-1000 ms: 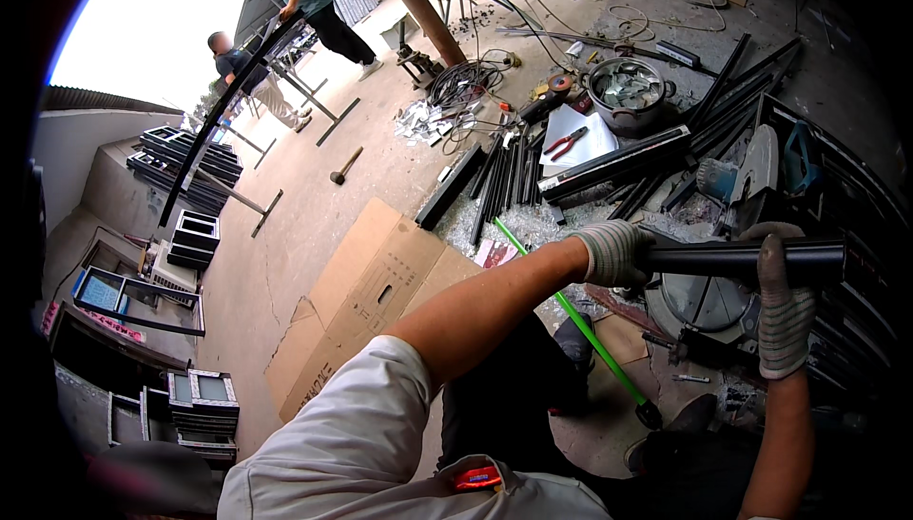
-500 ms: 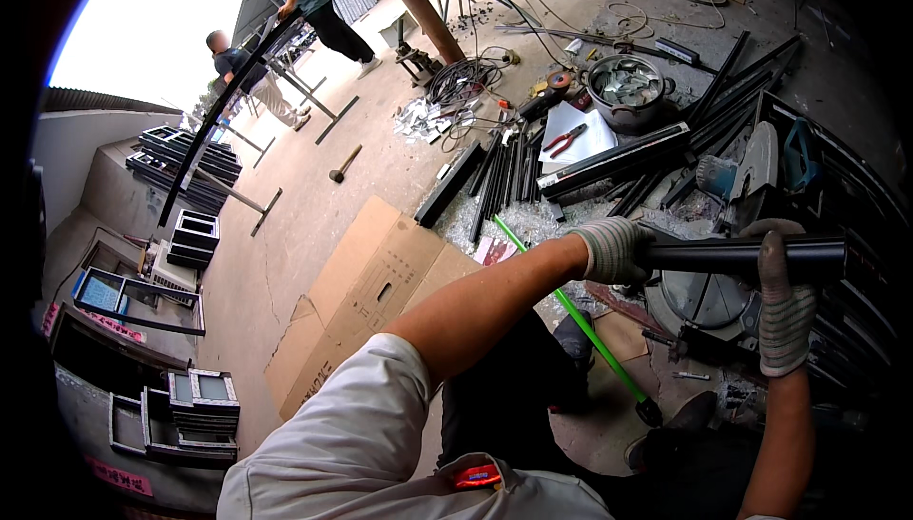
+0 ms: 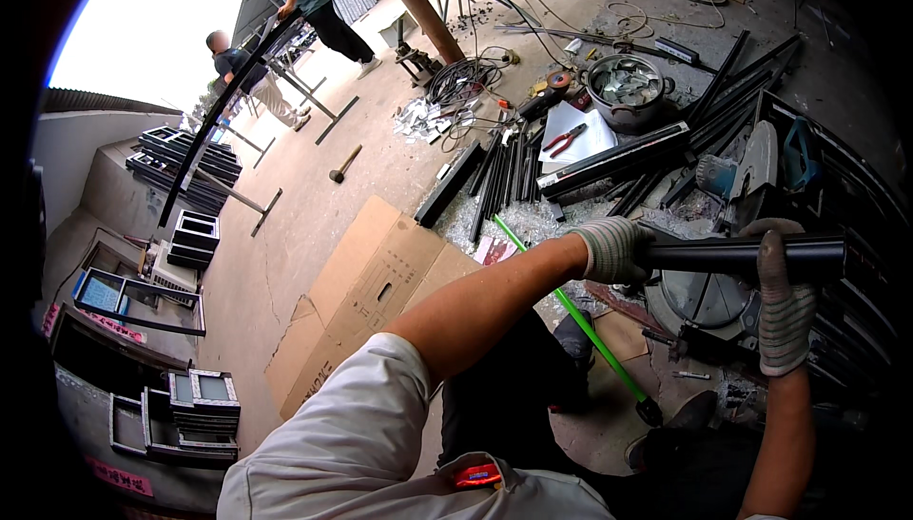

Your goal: The person measures a black metal profile with a tape measure, marks a cut line with a marker, and uses a miter saw to cut the profile. The person repeats the process for another profile, handling each piece individually and placing cut pieces aside.

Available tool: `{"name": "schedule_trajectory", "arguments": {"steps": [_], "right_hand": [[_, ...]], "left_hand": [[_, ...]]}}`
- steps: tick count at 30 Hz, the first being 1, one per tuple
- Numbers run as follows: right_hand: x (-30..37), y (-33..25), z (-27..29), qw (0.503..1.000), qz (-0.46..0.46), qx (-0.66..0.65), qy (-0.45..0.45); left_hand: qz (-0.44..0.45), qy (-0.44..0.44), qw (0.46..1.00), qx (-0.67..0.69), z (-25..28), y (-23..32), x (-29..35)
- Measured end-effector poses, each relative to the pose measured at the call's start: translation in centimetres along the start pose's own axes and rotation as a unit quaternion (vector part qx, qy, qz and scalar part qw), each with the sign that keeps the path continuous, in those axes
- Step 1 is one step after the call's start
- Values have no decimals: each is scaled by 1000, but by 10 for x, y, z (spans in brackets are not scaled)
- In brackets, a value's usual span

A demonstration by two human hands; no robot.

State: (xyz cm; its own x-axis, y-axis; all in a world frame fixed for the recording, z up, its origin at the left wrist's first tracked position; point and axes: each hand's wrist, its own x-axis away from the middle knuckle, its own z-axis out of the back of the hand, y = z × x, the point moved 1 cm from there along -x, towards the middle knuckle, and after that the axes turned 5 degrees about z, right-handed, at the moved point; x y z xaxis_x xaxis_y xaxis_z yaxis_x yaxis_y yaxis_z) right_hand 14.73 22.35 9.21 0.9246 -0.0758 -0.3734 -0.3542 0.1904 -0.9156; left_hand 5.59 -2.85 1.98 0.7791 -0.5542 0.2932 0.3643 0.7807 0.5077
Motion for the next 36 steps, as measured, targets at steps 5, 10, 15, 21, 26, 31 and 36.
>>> {"name": "schedule_trajectory", "arguments": {"steps": [5, 10, 15, 21, 26, 31, 36], "right_hand": [[0, 2, 1, 1000, 6, 11, 4], [0, -1, 1, 1000, 0, 14, 2], [-2, 1, 2, 1000, 23, 20, -5], [-1, 0, 2, 1000, 19, 23, -4], [-1, 1, 2, 1000, 23, 13, -5], [0, 0, 2, 1000, 12, 17, -2], [-1, 4, 2, 999, 29, 14, -6]], "left_hand": [[3, -1, 1000, -1, 1, 1, 1], [14, -18, 1000, 17, 2, 3, 1], [17, -22, 999, 26, 2, 2, 0], [17, -21, 999, 29, 1, 1, 0], [11, -18, 1000, 20, 3, 4, 1], [7, -12, 1000, 16, 3, 4, 2], [-1, -5, 1000, 13, 0, -1, 0]]}}
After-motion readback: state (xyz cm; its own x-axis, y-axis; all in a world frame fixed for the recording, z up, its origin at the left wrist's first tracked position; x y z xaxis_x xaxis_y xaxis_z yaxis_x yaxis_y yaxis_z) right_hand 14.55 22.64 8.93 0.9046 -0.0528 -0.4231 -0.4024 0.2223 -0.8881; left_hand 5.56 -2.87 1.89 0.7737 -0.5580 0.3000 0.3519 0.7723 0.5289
